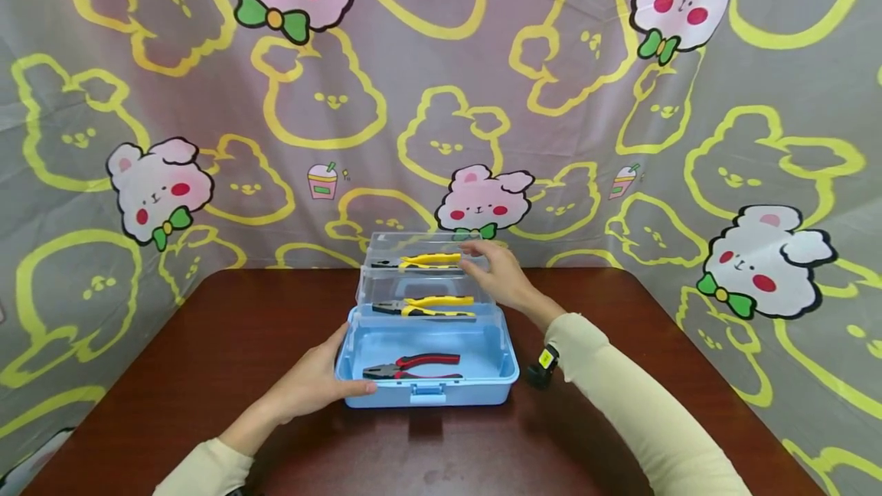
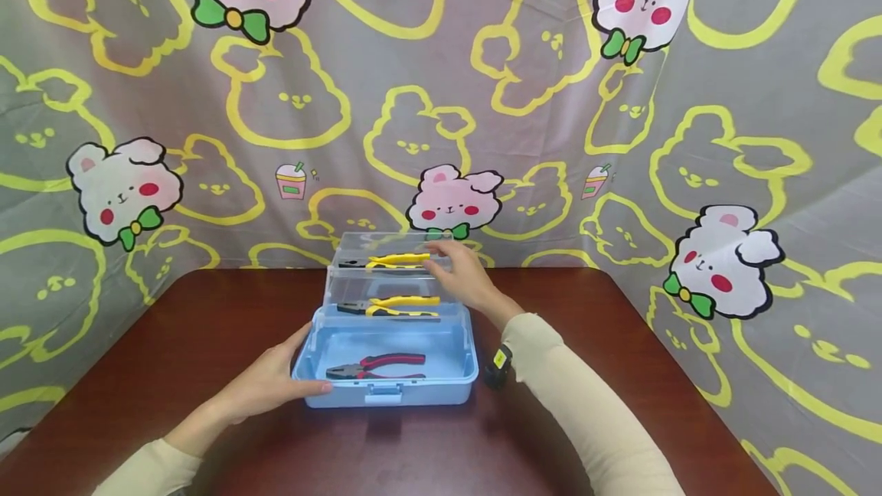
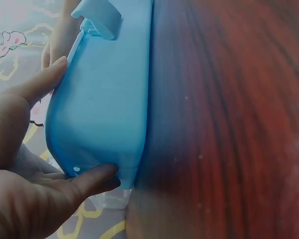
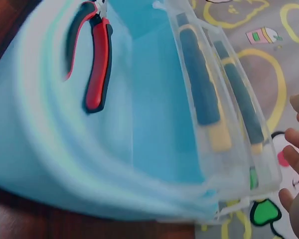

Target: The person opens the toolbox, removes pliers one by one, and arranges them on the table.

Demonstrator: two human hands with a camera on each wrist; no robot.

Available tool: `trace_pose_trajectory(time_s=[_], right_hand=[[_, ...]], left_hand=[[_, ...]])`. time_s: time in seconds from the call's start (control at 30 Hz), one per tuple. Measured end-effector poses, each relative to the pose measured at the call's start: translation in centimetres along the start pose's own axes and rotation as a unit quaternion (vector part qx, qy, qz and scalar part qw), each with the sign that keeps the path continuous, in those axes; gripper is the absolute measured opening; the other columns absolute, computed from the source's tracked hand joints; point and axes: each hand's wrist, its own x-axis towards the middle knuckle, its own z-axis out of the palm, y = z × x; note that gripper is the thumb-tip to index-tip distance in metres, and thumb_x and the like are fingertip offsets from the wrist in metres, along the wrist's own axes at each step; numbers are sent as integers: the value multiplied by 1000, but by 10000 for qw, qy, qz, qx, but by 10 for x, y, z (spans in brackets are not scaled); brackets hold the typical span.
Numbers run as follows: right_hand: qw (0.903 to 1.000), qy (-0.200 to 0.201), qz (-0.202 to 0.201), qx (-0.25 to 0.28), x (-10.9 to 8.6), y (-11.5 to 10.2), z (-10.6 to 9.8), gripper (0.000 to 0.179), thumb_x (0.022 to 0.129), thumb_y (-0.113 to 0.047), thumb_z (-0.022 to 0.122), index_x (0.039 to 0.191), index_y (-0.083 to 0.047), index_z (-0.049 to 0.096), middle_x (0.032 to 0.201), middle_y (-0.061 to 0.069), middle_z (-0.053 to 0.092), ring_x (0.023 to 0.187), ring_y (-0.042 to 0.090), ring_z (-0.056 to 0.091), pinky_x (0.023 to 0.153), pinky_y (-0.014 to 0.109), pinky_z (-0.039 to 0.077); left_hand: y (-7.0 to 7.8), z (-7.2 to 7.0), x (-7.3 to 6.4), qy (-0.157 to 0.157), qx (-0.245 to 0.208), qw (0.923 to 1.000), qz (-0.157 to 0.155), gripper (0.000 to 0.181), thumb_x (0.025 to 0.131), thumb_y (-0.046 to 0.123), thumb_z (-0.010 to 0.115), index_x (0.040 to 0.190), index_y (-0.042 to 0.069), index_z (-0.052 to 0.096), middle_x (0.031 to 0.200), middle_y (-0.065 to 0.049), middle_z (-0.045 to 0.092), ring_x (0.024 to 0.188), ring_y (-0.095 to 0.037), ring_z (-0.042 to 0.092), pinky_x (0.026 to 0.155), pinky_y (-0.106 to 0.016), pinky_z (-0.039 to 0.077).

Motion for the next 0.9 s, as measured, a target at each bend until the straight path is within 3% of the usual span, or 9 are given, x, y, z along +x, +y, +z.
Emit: trace_pose_trajectory(time_s=[0.23,0.37,0.73,0.9], right_hand=[[9980,-614,-52,-148,16,-16,13,45,103,-26,68,141,-3,62,136,12,63,122,32,57,100,50,46],[9950,-896,-53,-430,21,-15,19,46,103,-28,68,142,-5,62,136,10,63,119,27,59,98,47,49],[9880,-1136,244,-1016,24,-16,24,49,101,-28,72,143,-5,61,131,10,67,119,27,61,100,46,48],[9844,-1262,371,-1166,27,-16,24,38,103,-24,68,136,-4,68,129,10,69,116,26,63,97,44,50]], left_hand=[[-3,0,-1,82,-29,10000,1,117,80,36,92,165,6,17,149,-18,52,121,-30,59,99,-51,48],[-4,0,-1,39,26,10000,17,117,81,37,91,165,6,16,151,-17,51,122,-29,58,101,-53,47],[-6,0,-1,-50,256,9997,-41,118,84,42,87,166,7,10,156,-18,43,128,-29,54,104,-54,44],[-8,1,-2,-47,403,9992,-40,118,85,44,86,166,5,10,157,-20,41,130,-31,53,105,-56,43]])
